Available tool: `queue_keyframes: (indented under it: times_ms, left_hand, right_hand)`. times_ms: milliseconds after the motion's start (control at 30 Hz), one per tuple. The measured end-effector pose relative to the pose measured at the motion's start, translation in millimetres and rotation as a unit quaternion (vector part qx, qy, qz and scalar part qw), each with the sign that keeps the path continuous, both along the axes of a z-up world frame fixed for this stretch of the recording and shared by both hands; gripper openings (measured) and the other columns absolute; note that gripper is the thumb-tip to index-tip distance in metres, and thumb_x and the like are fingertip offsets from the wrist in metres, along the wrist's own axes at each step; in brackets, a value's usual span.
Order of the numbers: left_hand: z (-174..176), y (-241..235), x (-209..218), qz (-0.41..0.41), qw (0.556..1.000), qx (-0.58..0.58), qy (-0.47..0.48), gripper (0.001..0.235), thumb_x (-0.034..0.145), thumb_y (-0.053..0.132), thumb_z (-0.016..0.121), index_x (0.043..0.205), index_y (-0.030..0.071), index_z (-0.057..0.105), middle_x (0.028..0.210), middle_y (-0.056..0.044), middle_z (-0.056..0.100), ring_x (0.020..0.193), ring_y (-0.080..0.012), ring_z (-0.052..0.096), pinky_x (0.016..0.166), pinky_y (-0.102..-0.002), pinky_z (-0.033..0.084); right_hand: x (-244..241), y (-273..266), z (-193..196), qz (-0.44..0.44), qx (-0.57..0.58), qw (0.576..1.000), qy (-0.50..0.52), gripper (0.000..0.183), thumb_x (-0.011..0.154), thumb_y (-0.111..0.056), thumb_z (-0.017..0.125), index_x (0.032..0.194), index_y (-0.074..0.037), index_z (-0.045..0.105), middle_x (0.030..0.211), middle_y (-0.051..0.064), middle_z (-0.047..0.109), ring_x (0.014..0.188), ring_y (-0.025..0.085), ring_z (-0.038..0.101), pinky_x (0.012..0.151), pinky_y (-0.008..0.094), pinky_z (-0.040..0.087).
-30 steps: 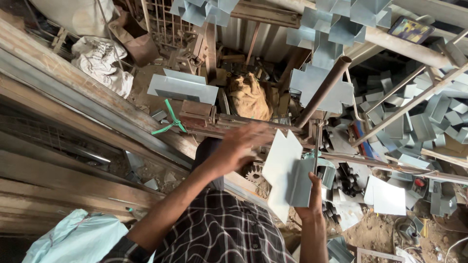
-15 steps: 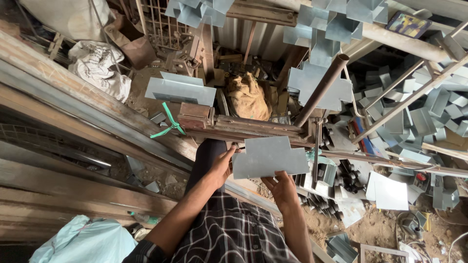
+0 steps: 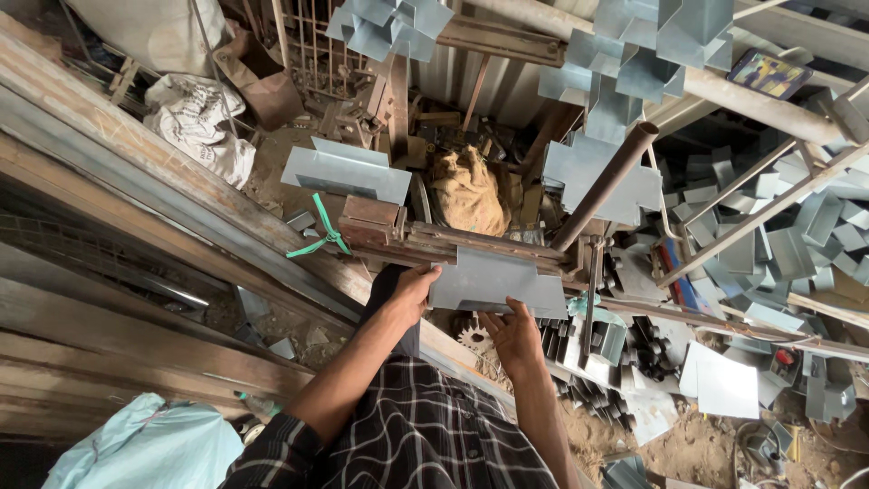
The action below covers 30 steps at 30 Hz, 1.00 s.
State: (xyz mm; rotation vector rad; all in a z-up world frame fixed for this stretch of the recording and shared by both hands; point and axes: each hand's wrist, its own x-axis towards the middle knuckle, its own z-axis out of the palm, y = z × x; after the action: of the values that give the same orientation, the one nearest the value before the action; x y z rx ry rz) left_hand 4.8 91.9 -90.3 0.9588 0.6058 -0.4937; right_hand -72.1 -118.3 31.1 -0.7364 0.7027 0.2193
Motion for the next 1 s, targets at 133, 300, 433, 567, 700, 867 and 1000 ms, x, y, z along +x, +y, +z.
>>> queue_keyframes:
  times_ms: [133,300,433,567,700,867,1000]
  left_hand:
    - [-8.8,-0.1,9.2,0.019,0.999,0.004,0.028,0.021,0.096,0.017,0.073,0.115,0.008,0.075,0.101,-0.003,0.076,0.082,-0.0132,0.07,0.064,-0.028,0.057]
    - [4.4,-0.7,7.3,0.021,0.998,0.023,0.056,0.022,0.096,0.019,0.073,0.117,0.012,0.075,0.105,0.0,0.075,0.086,-0.0112,0.069,0.065,-0.027,0.056]
    - [18.3,1.7,-3.8,0.002,0.998,0.031,0.054,0.024,0.097,0.022,0.071,0.118,0.012,0.075,0.105,-0.001,0.076,0.087,-0.0115,0.07,0.065,-0.026,0.058]
    - [30.0,6.3,-12.6,-0.028,0.999,0.002,0.035,0.024,0.099,0.02,0.069,0.119,0.007,0.075,0.106,-0.005,0.077,0.089,-0.0138,0.072,0.068,-0.027,0.06]
    - [53.2,4.1,-16.0,-0.043,0.999,0.007,0.031,0.023,0.099,0.019,0.068,0.118,0.011,0.077,0.109,-0.004,0.077,0.09,-0.0123,0.073,0.069,-0.025,0.061]
    - [77.5,-5.0,-6.4,-0.045,0.996,0.047,0.067,0.021,0.098,0.019,0.069,0.115,0.013,0.079,0.111,-0.002,0.078,0.091,-0.0115,0.073,0.071,-0.024,0.062]
    - [72.2,-4.4,3.6,-0.019,0.998,0.003,0.058,0.021,0.098,0.019,0.068,0.116,0.013,0.078,0.112,-0.001,0.077,0.092,-0.0102,0.073,0.072,-0.023,0.062]
  right_hand:
    - [7.7,-0.3,0.8,-0.002,-0.006,1.0,0.0,0.051,0.096,-0.018,0.061,0.132,0.011,0.04,0.139,0.03,0.049,0.132,0.042,0.054,0.114,0.05,0.049]
    - [8.2,-3.8,-6.7,0.006,-0.009,1.0,-0.008,0.045,0.097,-0.018,0.062,0.126,0.009,0.041,0.132,0.027,0.051,0.127,0.038,0.057,0.116,0.049,0.05]
    - [4.4,-7.4,-9.8,0.008,-0.014,0.999,0.031,0.033,0.096,-0.016,0.058,0.119,0.006,0.049,0.125,0.025,0.057,0.119,0.036,0.061,0.114,0.049,0.051]
    - [-15.0,-4.6,-6.0,0.007,-0.007,1.0,0.011,0.027,0.099,-0.015,0.059,0.113,0.006,0.05,0.115,0.026,0.06,0.115,0.039,0.063,0.112,0.052,0.053]
    - [-24.7,2.1,11.0,-0.011,-0.01,0.999,0.028,0.029,0.095,-0.014,0.057,0.116,0.006,0.052,0.117,0.026,0.064,0.115,0.038,0.066,0.11,0.05,0.052]
    - [-18.5,-0.8,26.6,-0.032,-0.028,0.999,-0.002,0.032,0.094,-0.015,0.061,0.119,0.003,0.051,0.121,0.024,0.062,0.113,0.036,0.067,0.107,0.048,0.055]
    - [-6.0,-2.9,27.7,-0.02,-0.051,0.998,-0.007,0.033,0.095,-0.014,0.063,0.12,0.005,0.051,0.121,0.025,0.061,0.113,0.037,0.066,0.107,0.05,0.056]
